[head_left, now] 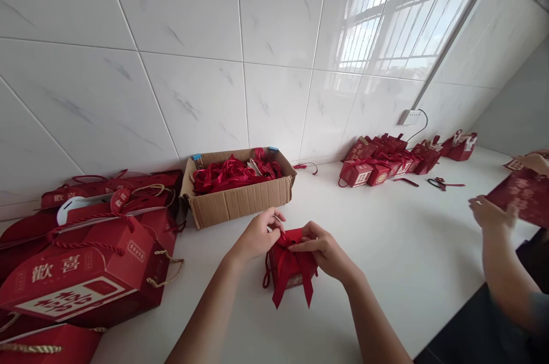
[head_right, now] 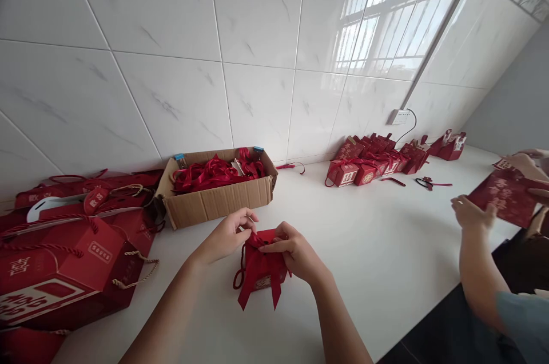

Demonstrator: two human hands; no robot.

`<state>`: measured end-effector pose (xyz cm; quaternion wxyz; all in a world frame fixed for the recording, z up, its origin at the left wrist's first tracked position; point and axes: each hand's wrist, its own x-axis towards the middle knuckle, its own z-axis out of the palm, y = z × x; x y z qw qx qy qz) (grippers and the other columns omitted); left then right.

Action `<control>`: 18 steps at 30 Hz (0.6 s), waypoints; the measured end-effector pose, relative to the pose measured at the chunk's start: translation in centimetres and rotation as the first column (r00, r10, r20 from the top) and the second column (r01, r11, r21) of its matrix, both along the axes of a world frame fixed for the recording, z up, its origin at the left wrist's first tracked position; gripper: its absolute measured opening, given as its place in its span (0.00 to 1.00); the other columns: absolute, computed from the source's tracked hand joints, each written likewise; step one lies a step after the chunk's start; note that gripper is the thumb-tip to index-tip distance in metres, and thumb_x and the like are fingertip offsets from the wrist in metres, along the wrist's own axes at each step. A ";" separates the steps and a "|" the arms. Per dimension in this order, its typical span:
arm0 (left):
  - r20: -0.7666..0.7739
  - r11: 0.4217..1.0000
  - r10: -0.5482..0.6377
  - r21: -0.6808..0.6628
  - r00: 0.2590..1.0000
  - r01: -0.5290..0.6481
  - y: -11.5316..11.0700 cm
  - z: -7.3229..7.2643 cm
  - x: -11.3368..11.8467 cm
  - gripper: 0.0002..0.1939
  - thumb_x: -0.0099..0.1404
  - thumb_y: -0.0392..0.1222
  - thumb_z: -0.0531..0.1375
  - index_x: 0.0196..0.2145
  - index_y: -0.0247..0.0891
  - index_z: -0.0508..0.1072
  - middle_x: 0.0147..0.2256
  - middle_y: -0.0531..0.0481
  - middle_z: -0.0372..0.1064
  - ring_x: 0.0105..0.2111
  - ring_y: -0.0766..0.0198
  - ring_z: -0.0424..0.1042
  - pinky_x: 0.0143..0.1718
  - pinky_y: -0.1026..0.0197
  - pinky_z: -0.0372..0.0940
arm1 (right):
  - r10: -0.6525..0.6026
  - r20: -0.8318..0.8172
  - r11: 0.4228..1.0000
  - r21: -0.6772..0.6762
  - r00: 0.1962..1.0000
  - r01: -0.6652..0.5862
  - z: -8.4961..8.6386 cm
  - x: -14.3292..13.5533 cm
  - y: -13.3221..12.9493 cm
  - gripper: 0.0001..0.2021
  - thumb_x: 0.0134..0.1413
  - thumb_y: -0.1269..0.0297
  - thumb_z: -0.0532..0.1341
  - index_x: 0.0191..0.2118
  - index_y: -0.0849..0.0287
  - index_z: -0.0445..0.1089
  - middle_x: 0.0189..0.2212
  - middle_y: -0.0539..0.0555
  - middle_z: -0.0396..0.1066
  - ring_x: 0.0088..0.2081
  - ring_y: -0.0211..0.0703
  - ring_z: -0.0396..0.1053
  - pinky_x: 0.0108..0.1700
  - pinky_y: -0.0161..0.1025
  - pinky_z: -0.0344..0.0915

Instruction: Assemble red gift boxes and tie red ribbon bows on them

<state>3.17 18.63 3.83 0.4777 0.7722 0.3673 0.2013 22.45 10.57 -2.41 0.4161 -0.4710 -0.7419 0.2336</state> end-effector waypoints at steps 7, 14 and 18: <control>-0.061 0.990 -0.123 -0.070 0.991 0.119 -0.1 0.5 -0.8 0.14 0.55 0.34 0.52 0.40 0.41 0.64 0.32 0.54 0.68 0.29 0.66 0.64 0.30 0.64 0.57 | 0.012 -0.016 1.000 -0.010 1.000 -0.012 0.1 -0.1 0.1 0.17 0.65 0.65 0.49 0.44 0.46 0.76 0.37 0.55 0.61 0.37 0.39 0.65 0.33 0.37 0.70; -0.041 0.979 -0.186 -0.092 0.982 0.182 -0.2 0.1 0.0 0.10 0.57 0.34 0.46 0.33 0.39 0.64 0.25 0.56 0.59 0.25 0.67 0.58 0.28 0.64 0.56 | 0.020 -0.024 1.000 0.000 1.000 -0.020 0.4 -0.3 0.1 0.19 0.65 0.65 0.48 0.42 0.46 0.77 0.38 0.56 0.62 0.40 0.42 0.66 0.39 0.41 0.70; -0.046 0.991 -0.130 -0.041 0.990 0.128 0.1 -0.1 -0.1 0.08 0.60 0.38 0.47 0.33 0.40 0.65 0.25 0.56 0.57 0.25 0.66 0.56 0.27 0.64 0.54 | 0.014 -0.039 0.999 -0.029 0.999 -0.015 0.3 -0.4 0.1 0.19 0.66 0.63 0.47 0.43 0.47 0.76 0.39 0.56 0.62 0.39 0.42 0.67 0.37 0.40 0.71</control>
